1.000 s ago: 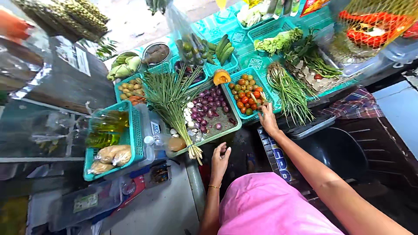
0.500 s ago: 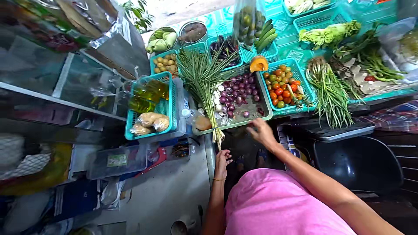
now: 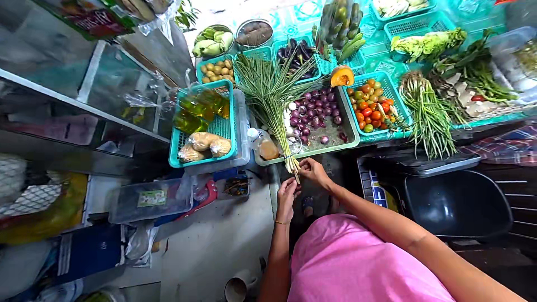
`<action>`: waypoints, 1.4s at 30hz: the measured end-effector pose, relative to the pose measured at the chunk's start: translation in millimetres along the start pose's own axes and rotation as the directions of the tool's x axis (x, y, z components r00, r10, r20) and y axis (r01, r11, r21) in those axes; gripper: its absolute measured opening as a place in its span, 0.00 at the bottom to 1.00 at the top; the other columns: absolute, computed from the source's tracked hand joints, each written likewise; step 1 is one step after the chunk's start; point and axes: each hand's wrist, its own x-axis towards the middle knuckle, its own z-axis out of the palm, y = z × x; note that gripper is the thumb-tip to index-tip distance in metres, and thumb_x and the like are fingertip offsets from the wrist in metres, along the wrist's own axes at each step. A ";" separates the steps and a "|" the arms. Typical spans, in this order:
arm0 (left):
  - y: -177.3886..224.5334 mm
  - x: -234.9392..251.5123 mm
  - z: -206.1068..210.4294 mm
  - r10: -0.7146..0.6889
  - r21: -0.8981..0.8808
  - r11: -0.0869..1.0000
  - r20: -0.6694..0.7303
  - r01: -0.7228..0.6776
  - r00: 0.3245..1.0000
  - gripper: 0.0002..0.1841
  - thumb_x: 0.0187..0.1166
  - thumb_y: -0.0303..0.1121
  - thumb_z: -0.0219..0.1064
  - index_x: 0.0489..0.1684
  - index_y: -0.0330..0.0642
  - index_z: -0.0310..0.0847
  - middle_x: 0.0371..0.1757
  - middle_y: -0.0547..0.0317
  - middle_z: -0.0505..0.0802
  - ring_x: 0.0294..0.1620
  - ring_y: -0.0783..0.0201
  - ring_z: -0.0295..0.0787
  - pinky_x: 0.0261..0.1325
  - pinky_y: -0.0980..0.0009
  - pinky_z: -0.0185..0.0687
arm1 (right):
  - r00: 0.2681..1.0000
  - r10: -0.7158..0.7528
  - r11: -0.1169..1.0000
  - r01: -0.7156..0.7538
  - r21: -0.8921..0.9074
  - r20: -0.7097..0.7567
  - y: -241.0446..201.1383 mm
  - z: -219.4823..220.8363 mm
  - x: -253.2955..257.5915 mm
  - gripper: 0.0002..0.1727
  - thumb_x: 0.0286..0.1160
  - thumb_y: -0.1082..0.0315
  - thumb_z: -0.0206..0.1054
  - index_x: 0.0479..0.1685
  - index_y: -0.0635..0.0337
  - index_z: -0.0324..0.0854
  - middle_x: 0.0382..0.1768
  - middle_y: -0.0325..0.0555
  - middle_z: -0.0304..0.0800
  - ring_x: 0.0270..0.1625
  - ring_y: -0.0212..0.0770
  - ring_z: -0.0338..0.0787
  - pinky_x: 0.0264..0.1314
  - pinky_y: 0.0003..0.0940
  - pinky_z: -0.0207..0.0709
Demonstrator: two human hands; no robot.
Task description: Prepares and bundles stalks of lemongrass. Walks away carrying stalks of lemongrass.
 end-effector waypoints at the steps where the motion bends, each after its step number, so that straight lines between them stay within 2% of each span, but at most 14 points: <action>1: 1.4 2.4 2.4 0.022 -0.016 1.000 0.007 -0.022 1.000 0.17 0.87 0.27 0.62 0.69 0.26 0.75 0.54 0.42 0.91 0.48 0.59 0.91 0.52 0.64 0.88 | 1.000 0.009 0.999 -0.009 0.033 0.009 1.8 0.2 -1.0 0.19 0.78 0.69 0.68 0.64 0.69 0.78 0.42 0.52 0.91 0.39 0.40 0.93 0.51 0.38 0.89; 4: 1.3 8.6 9.9 0.080 -0.030 0.996 0.007 -0.079 0.997 0.16 0.80 0.20 0.67 0.62 0.22 0.76 0.47 0.42 0.92 0.42 0.61 0.92 0.50 0.67 0.90 | 0.999 0.032 0.998 -0.033 0.051 0.022 4.7 1.2 -2.2 0.18 0.80 0.70 0.64 0.65 0.69 0.78 0.42 0.52 0.90 0.40 0.40 0.92 0.50 0.38 0.87; 8: -0.4 11.0 11.2 0.082 -0.063 0.995 0.002 -0.082 0.997 0.14 0.76 0.18 0.69 0.57 0.21 0.78 0.42 0.43 0.93 0.38 0.61 0.93 0.47 0.67 0.91 | 0.998 0.059 0.998 -0.060 0.023 0.004 3.4 1.6 -4.3 0.18 0.80 0.69 0.63 0.65 0.67 0.80 0.42 0.51 0.89 0.39 0.39 0.90 0.50 0.38 0.86; 12: 2.9 10.0 9.2 0.037 -0.130 0.991 -0.003 -0.037 0.999 0.13 0.77 0.18 0.70 0.56 0.22 0.80 0.41 0.44 0.94 0.36 0.61 0.94 0.45 0.68 0.91 | 0.998 0.041 0.999 -0.039 0.022 -0.051 10.0 4.4 -0.7 0.18 0.80 0.60 0.70 0.59 0.65 0.82 0.42 0.50 0.91 0.41 0.38 0.90 0.53 0.37 0.84; 16: 6.7 10.9 2.8 -0.005 -0.154 0.988 -0.002 0.005 1.000 0.11 0.79 0.19 0.67 0.55 0.23 0.80 0.40 0.44 0.94 0.36 0.62 0.93 0.44 0.70 0.90 | 0.989 0.128 0.980 -0.115 0.160 -0.075 0.8 10.0 0.2 0.17 0.75 0.67 0.74 0.56 0.68 0.83 0.40 0.51 0.92 0.37 0.37 0.92 0.48 0.35 0.88; 20: 14.8 9.8 -8.6 -0.062 -0.216 0.975 0.006 0.062 0.998 0.08 0.83 0.19 0.61 0.54 0.24 0.79 0.41 0.46 0.93 0.37 0.62 0.92 0.44 0.71 0.89 | 0.984 0.169 0.959 -0.150 0.242 -0.058 -7.8 9.7 0.5 0.16 0.77 0.70 0.71 0.58 0.69 0.80 0.41 0.53 0.90 0.37 0.38 0.90 0.46 0.34 0.86; 25: 15.7 11.8 -13.5 -0.102 -0.197 0.974 0.041 0.109 0.994 0.09 0.82 0.19 0.63 0.56 0.26 0.79 0.42 0.45 0.94 0.36 0.62 0.92 0.42 0.71 0.89 | 0.976 0.218 0.901 -0.197 0.387 -0.012 -11.1 13.2 -4.4 0.13 0.82 0.72 0.64 0.60 0.69 0.78 0.37 0.49 0.88 0.34 0.36 0.89 0.42 0.31 0.86; 29: 20.1 12.4 -11.1 -0.159 -0.128 0.978 0.040 0.163 0.986 0.13 0.84 0.25 0.63 0.61 0.29 0.76 0.49 0.44 0.91 0.42 0.57 0.91 0.43 0.64 0.88 | 0.970 0.230 0.895 -0.181 0.407 -0.074 -9.9 23.7 -4.5 0.14 0.77 0.71 0.71 0.56 0.67 0.79 0.34 0.46 0.87 0.31 0.34 0.85 0.37 0.29 0.80; 31: 25.5 15.1 -9.8 -0.213 -0.141 0.964 0.089 0.224 0.973 0.23 0.91 0.40 0.56 0.77 0.34 0.67 0.67 0.39 0.82 0.59 0.48 0.84 0.56 0.52 0.83 | 0.968 0.222 0.919 -0.166 0.359 -0.119 -8.7 27.7 -1.9 0.18 0.73 0.69 0.75 0.56 0.67 0.79 0.34 0.46 0.87 0.30 0.32 0.82 0.35 0.28 0.76; 33: 27.9 23.5 -6.2 -0.248 -0.188 0.944 0.135 0.271 0.959 0.30 0.93 0.52 0.47 0.82 0.35 0.66 0.75 0.38 0.79 0.69 0.45 0.81 0.66 0.46 0.80 | 0.969 0.203 0.940 -0.152 0.305 -0.144 -9.0 30.3 0.3 0.18 0.72 0.68 0.76 0.56 0.67 0.79 0.33 0.47 0.87 0.30 0.33 0.83 0.37 0.30 0.78; 35: 25.9 31.7 -1.9 -0.268 -0.252 0.919 0.170 0.305 0.948 0.33 0.93 0.56 0.43 0.82 0.35 0.64 0.74 0.39 0.81 0.70 0.47 0.82 0.70 0.49 0.79 | 0.974 0.182 0.959 -0.144 0.245 -0.139 -9.7 30.7 -0.2 0.18 0.76 0.68 0.73 0.60 0.68 0.79 0.38 0.50 0.90 0.36 0.37 0.88 0.45 0.35 0.83; 38: 25.9 35.6 7.6 -0.235 -0.390 0.872 0.194 0.295 0.952 0.32 0.92 0.57 0.42 0.77 0.38 0.68 0.61 0.46 0.88 0.57 0.55 0.88 0.62 0.58 0.85 | 0.985 0.122 0.992 -0.117 0.048 -0.125 -10.2 29.4 -5.9 0.18 0.81 0.65 0.66 0.63 0.68 0.80 0.45 0.54 0.91 0.44 0.42 0.90 0.55 0.41 0.83; 40: 24.7 38.0 14.0 -0.193 -0.453 0.853 0.188 0.259 0.963 0.25 0.94 0.50 0.45 0.70 0.38 0.71 0.55 0.49 0.89 0.52 0.60 0.89 0.58 0.63 0.86 | 0.989 0.076 0.984 -0.095 -0.148 -0.125 -13.7 27.2 -15.3 0.19 0.84 0.64 0.61 0.65 0.68 0.80 0.49 0.59 0.90 0.52 0.51 0.90 0.63 0.49 0.80; 42: 24.2 40.9 18.7 -0.182 -0.489 0.840 0.156 0.236 0.971 0.21 0.95 0.43 0.47 0.73 0.36 0.68 0.57 0.47 0.86 0.54 0.58 0.86 0.60 0.62 0.84 | 0.990 0.066 0.949 -0.100 -0.299 -0.121 -15.9 23.6 -29.7 0.18 0.85 0.65 0.58 0.66 0.67 0.78 0.53 0.63 0.89 0.59 0.57 0.89 0.66 0.55 0.78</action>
